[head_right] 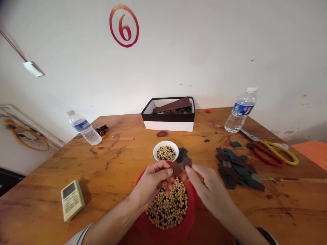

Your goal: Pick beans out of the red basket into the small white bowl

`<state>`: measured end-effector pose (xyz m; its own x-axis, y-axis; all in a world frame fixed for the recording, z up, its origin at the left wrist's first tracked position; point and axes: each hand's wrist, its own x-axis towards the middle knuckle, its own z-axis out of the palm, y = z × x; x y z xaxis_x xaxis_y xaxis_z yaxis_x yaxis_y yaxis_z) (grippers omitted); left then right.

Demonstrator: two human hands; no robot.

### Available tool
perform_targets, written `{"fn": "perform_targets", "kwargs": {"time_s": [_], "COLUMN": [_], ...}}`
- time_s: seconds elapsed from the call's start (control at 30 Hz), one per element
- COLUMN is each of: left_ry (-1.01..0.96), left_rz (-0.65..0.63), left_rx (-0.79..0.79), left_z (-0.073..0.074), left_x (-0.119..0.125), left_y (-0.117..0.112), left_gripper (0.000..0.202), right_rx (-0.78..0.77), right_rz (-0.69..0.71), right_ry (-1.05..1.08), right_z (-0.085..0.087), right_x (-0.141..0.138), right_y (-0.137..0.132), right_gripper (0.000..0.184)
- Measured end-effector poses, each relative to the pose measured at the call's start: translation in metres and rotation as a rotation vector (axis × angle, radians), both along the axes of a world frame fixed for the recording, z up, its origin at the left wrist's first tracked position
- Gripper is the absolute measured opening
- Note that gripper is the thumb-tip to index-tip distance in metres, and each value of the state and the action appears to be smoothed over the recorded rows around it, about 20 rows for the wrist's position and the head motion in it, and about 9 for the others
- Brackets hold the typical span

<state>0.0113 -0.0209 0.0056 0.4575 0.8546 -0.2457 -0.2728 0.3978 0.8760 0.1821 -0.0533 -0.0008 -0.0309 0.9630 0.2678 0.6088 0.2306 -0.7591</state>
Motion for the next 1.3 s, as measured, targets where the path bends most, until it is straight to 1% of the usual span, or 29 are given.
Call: {"fn": "perform_targets", "kwargs": {"time_s": [0.07,0.1,0.13,0.17,0.23,0.27,0.3,0.37,0.4,0.53,0.67,0.73,0.8,0.83,0.9,0.93,0.97,1.0,1.07,1.13,1.17,1.23,1.3], "left_ry": [-0.022,-0.033,-0.043,-0.052,-0.067,-0.07,-0.071,-0.059,-0.049,-0.011,0.021,0.045,0.169,0.286,0.597,0.764,0.923,1.064,1.262,1.324,1.308,1.211,1.042], "left_rz": [0.017,0.015,0.01,0.008,0.021,0.033,0.046,0.052,0.042,0.01,0.034,0.007,-0.045,-0.064,-0.102,-0.139,-0.199,-0.283,-0.459,-0.559,-0.567,-0.51,-0.378], "left_rx": [-0.038,-0.052,-0.059,-0.062,-0.059,-0.055,-0.05,-0.035,-0.023,0.056,0.128,0.151,0.229,0.321,0.588,0.728,0.845,0.925,0.993,1.022,1.033,1.027,0.978], "left_z": [0.0,-0.001,-0.001,-0.002,-0.002,-0.002,-0.002,-0.001,0.0,0.0,-0.002,-0.003,-0.005,-0.006,-0.007,-0.007,-0.008,-0.009,-0.01,-0.013,-0.014,-0.016,-0.018], "left_x": [-0.001,-0.002,-0.002,-0.002,-0.002,-0.002,-0.002,-0.002,-0.002,-0.002,-0.005,-0.009,-0.016,-0.019,-0.027,-0.03,-0.033,-0.034,-0.035,-0.034,-0.034,-0.035,-0.036], "left_y": [0.0,0.0,0.0,0.0,0.001,0.001,0.001,0.0,0.0,-0.004,-0.007,-0.006,-0.004,-0.003,-0.002,-0.002,-0.003,-0.003,-0.005,-0.006,-0.006,-0.006,-0.005], "left_gripper": [0.031,0.032,0.033,0.034,0.035,0.035,0.035,0.035,0.034,0.03,0.028,0.027,0.022,0.018,0.011,0.011,0.012,0.013,0.017,0.022,0.021,0.02,0.019], "right_rx": [0.019,0.051,0.075,0.124,0.224,0.249,0.256,0.141,0.113,0.11,0.079,0.068,0.066,0.062,0.035,0.015,-0.001,-0.012,-0.008,0.021,0.043,0.095,0.18], "right_rz": [-0.082,-0.133,-0.158,-0.177,-0.203,-0.197,-0.167,-0.099,-0.091,-0.132,-0.156,-0.157,-0.18,-0.193,-0.215,-0.219,-0.217,-0.215,-0.211,-0.197,-0.189,-0.177,-0.18], "right_ry": [-0.048,-0.098,-0.197,-0.297,-0.366,-0.337,-0.265,-0.082,-0.009,0.143,0.256,0.295,0.316,0.322,0.338,0.349,0.36,0.367,0.362,0.316,0.279,0.184,0.085], "right_z": [-0.005,-0.008,-0.011,-0.013,-0.013,-0.011,-0.009,-0.003,-0.001,0.0,-0.003,-0.005,-0.005,-0.006,-0.006,-0.005,-0.005,-0.004,-0.004,-0.006,-0.008,-0.013,-0.018], "right_x": [0.009,0.014,0.017,0.02,0.019,0.016,0.011,0.0,-0.006,-0.023,-0.032,-0.035,-0.036,-0.036,-0.036,-0.037,-0.038,-0.039,-0.042,-0.044,-0.045,-0.045,-0.044], "right_y": [0.007,0.01,0.014,0.017,0.018,0.017,0.015,0.008,0.004,-0.007,-0.013,-0.015,-0.017,-0.018,-0.02,-0.021,-0.021,-0.022,-0.022,-0.021,-0.02,-0.019,-0.018], "right_gripper": [0.044,0.042,0.04,0.038,0.032,0.031,0.031,0.029,0.027,0.023,0.022,0.021,0.02,0.02,0.021,0.021,0.021,0.021,0.019,0.016,0.015,0.015,0.015]}}
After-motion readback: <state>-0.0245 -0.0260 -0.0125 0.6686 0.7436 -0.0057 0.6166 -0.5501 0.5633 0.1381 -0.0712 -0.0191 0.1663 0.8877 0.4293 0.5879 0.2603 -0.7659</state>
